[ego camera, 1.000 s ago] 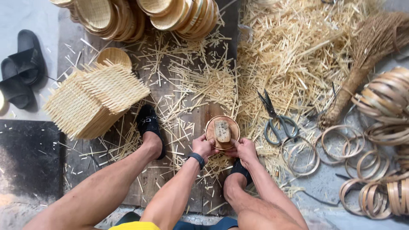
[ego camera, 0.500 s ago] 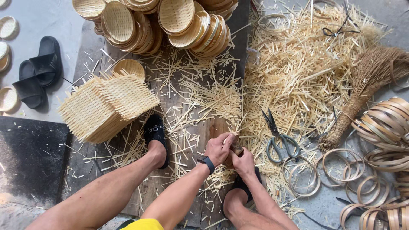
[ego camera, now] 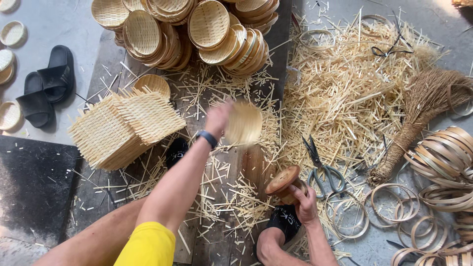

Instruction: The person sits on the floor assembling round bamboo baskets. They place a square woven bamboo mat over a round wooden basket base, fold and press the mat edges down around the rim, trim excess bamboo strips with scissors, and stack the finished baskets with a pile of completed ones.

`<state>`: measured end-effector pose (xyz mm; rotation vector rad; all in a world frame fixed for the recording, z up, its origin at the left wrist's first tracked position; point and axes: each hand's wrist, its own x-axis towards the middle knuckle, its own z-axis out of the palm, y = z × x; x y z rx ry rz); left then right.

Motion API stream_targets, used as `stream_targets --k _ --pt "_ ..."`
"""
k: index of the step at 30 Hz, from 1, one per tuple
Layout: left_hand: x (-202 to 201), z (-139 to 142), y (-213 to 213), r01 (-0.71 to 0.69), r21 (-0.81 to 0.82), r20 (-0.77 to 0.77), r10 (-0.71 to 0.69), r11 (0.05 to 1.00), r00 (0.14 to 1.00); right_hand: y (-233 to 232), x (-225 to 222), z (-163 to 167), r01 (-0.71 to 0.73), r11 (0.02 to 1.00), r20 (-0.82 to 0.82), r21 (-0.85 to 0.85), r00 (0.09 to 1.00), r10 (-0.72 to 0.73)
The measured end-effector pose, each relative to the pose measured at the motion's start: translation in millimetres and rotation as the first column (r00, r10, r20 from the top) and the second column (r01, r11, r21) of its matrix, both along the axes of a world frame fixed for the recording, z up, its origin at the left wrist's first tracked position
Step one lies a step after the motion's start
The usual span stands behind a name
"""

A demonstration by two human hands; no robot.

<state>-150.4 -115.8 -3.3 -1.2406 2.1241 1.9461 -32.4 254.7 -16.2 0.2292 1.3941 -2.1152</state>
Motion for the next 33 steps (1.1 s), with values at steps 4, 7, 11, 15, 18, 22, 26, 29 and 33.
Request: stream_targets --k 4,7,11,15,18,22,26,29,33 --pt "-38.0 57.8 -24.7 -0.155 0.543 -0.385 0.409 0.825 0.827 -0.9 2.3 -8.7 0.027 1.0 0.03 -0.004 0.999 -0.027" --pt "-7.7 50.4 13.2 0.05 0.273 -0.184 0.001 0.961 0.983 -12.7 3.2 -12.2 0.015 1.0 0.034 -0.007 0.999 -0.015" --pt "87.5 -5.9 88.5 0.299 0.286 0.361 -0.392 0.91 0.846 -31.2 2.5 -11.5 -0.202 0.977 -0.023 -0.075 0.979 0.201" --pt "139.4 -54.8 114.5 0.033 0.36 0.138 -0.089 0.932 0.986 -50.5 -3.1 -15.8 -0.219 0.975 -0.046 0.047 0.974 0.221" --pt "141.5 -62.1 92.7 0.21 0.05 -0.001 -0.21 0.976 0.978 -65.1 -5.2 -25.6 -0.23 0.882 -0.083 0.411 0.954 0.287" --pt "115.1 -28.3 5.3 0.54 -0.743 0.305 -0.518 0.395 0.799 -89.7 3.6 -44.5 -0.175 0.959 0.118 0.222 0.981 0.152" --pt "99.0 19.4 -104.8 0.784 -0.575 0.815 -0.076 -0.232 0.575 -92.8 15.2 -58.2 -0.214 0.938 0.163 0.273 0.971 0.174" --pt "107.0 34.5 -145.3 0.82 -0.567 0.804 -0.167 0.075 0.571 -81.1 14.7 -66.9 -0.173 0.94 0.178 0.295 0.976 0.123" --pt "103.9 40.3 -163.1 0.706 -0.602 0.679 -0.226 0.372 0.698 -61.4 12.2 -79.6 -0.11 0.951 0.186 0.288 0.981 0.058"
